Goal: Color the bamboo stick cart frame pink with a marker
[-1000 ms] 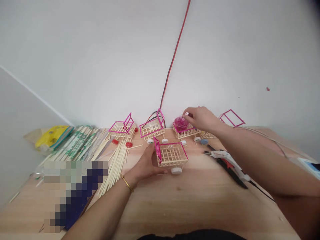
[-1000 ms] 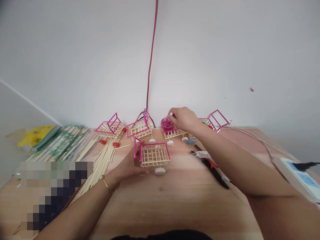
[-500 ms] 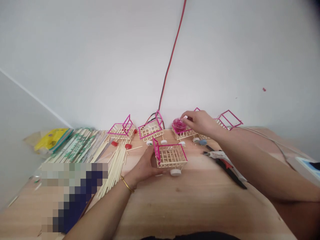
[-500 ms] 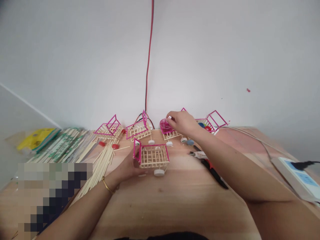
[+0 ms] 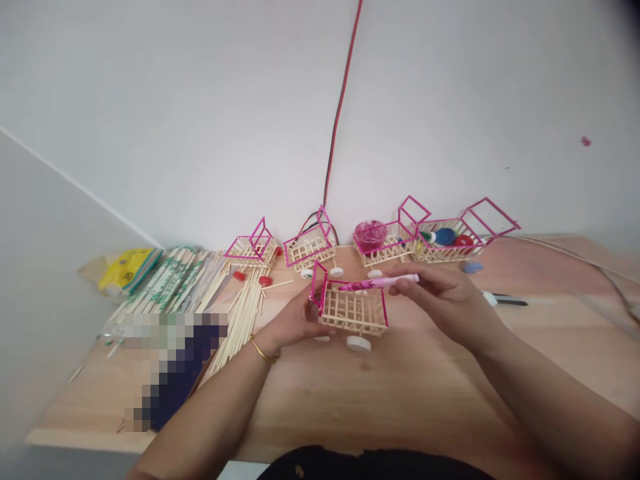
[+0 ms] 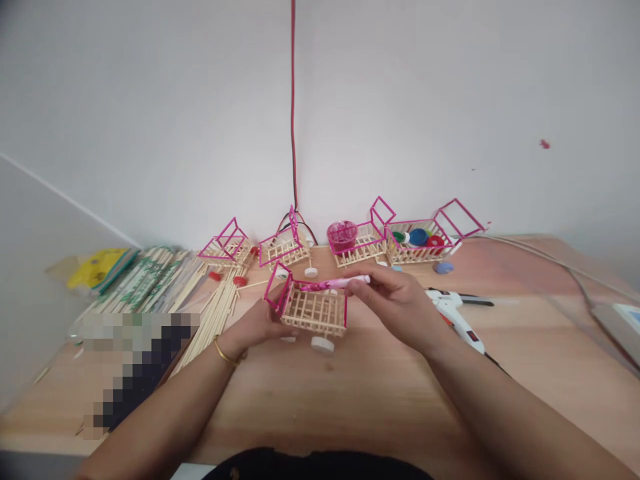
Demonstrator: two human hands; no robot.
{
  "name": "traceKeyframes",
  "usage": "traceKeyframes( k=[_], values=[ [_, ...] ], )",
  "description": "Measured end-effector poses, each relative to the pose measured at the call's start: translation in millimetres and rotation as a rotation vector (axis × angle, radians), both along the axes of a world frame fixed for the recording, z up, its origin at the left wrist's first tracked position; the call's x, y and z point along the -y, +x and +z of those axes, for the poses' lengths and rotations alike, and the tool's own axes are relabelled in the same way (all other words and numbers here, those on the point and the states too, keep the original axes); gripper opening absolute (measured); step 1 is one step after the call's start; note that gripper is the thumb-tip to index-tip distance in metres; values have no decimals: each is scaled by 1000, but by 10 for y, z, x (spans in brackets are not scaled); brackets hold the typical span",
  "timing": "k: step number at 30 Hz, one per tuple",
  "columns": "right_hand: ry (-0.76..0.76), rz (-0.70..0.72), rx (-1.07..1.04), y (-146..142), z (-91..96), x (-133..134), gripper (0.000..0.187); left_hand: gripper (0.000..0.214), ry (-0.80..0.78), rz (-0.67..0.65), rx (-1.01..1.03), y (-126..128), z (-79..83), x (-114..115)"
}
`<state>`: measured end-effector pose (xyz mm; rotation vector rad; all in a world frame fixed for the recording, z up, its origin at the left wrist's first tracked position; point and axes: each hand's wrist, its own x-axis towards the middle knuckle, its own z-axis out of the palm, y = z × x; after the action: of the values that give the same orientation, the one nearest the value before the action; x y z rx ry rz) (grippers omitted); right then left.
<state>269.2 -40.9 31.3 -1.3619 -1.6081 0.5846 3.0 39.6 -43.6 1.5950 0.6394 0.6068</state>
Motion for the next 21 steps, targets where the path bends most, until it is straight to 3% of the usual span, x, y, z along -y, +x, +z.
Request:
traceKeyframes(
  k=[6, 21],
  values=[
    [88, 89, 52, -87, 50, 11, 19, 98, -151, -72, 73, 37, 99, 60],
    [137, 122, 158, -132, -3, -54, 19, 94, -139, -82, 61, 49, 150, 76]
  ],
)
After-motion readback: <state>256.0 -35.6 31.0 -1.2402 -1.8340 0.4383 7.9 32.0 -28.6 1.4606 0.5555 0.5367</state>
